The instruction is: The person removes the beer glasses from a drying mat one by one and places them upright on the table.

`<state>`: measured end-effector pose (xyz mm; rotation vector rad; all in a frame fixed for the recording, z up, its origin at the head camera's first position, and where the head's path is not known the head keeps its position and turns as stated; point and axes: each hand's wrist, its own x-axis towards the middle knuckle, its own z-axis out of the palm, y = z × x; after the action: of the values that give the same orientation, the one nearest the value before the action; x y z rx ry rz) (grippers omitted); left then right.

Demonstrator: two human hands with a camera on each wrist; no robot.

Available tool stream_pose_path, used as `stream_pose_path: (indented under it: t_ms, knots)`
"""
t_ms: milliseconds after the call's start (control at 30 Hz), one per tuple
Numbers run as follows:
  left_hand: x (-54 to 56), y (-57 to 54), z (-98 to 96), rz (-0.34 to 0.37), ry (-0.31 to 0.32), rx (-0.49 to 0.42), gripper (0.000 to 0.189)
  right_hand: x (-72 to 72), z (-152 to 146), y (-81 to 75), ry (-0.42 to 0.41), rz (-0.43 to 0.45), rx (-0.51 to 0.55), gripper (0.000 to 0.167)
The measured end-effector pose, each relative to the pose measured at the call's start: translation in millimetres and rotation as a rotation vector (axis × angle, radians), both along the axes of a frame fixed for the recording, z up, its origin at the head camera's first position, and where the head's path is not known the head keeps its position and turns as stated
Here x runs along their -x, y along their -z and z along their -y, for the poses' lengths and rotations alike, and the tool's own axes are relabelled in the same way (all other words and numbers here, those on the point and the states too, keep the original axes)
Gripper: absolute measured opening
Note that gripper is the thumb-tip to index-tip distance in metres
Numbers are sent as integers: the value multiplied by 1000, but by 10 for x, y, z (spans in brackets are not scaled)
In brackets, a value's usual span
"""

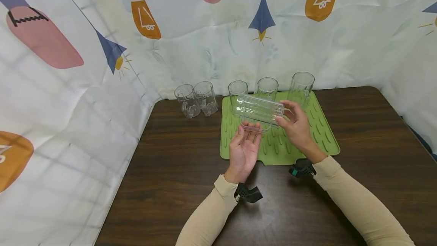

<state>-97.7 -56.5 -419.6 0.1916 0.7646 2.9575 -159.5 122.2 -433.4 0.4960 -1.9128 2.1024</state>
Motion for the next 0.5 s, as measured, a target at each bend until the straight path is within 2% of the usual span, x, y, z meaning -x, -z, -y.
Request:
stream_pose_path:
  t_ms: [133,500]
  knots:
    - [16,-22,-2,-2,-18,-39,37,24,44,-2,0,-7,19,54]
    - [9,-34,8,9,-34,-86,33,32,63,3,-11,-10,13,55]
